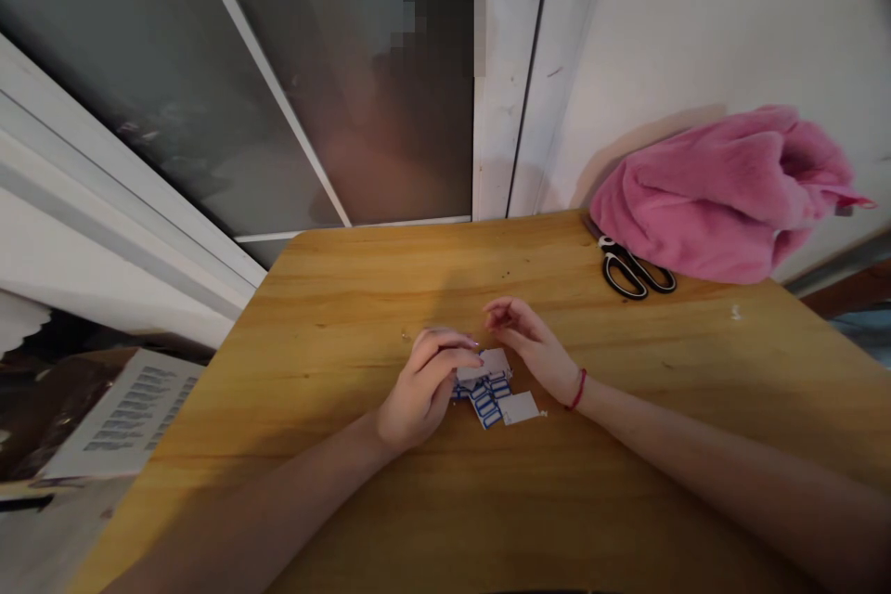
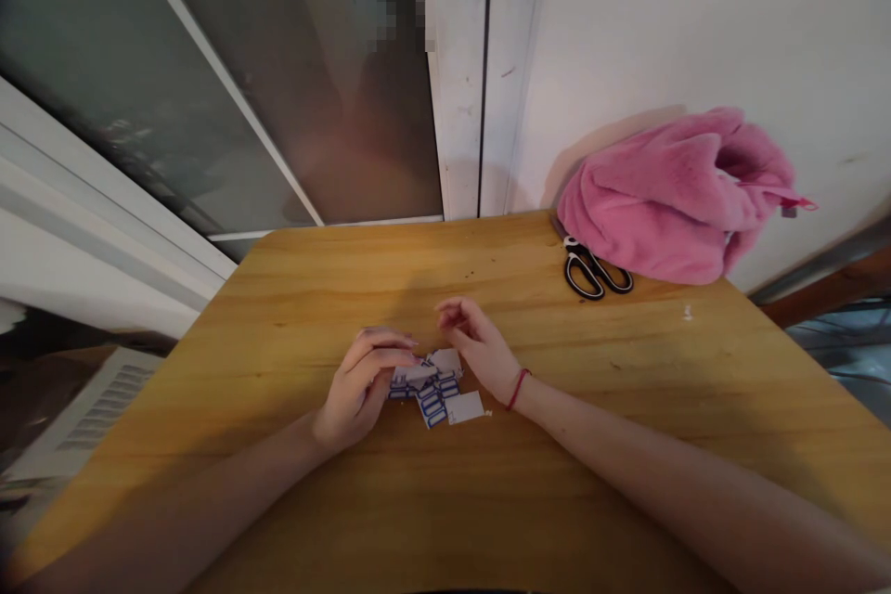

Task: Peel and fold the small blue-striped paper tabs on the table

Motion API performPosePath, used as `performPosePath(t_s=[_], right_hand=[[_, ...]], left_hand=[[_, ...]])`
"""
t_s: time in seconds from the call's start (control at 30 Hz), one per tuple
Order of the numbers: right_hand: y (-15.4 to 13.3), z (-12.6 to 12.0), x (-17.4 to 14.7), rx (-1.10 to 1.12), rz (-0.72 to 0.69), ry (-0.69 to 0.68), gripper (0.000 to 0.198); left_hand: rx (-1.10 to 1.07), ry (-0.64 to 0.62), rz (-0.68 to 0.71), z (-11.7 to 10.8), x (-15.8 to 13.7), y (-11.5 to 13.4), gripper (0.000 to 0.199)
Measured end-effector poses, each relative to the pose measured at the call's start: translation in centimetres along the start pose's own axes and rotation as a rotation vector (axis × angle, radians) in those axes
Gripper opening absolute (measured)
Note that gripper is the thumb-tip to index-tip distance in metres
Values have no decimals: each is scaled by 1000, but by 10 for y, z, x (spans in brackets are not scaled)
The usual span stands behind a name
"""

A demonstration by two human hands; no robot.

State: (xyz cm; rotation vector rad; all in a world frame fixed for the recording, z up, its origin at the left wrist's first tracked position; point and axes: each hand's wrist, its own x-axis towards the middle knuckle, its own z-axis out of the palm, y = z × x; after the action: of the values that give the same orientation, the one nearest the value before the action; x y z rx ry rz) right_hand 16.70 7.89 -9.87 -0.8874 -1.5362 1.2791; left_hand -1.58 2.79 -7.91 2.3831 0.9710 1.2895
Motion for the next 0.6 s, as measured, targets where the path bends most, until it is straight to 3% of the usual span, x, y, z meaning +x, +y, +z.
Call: performPosePath(t_s=[0.07,0.2,0.3,0.43,0.6], right_hand=[[-3,-2,-1,-178,-57,-160,32],[-10,-4,-2,-488,-255,-463,81],[-14,-3,-3,-634,-318,-633,98],[-13,-3,-3,-702,-340,-709,92],[-7,-5,2,-600,-362,-660,53]], left_hand=[[3,35,-45,-1,1,0,27],[-7,174,-170,-1,4,-3,22],[-25,245,-275,-1,7,-8,19],[-36,258,-385,2,7,-14,17],[-63,214,-408,3,5,-14,18]])
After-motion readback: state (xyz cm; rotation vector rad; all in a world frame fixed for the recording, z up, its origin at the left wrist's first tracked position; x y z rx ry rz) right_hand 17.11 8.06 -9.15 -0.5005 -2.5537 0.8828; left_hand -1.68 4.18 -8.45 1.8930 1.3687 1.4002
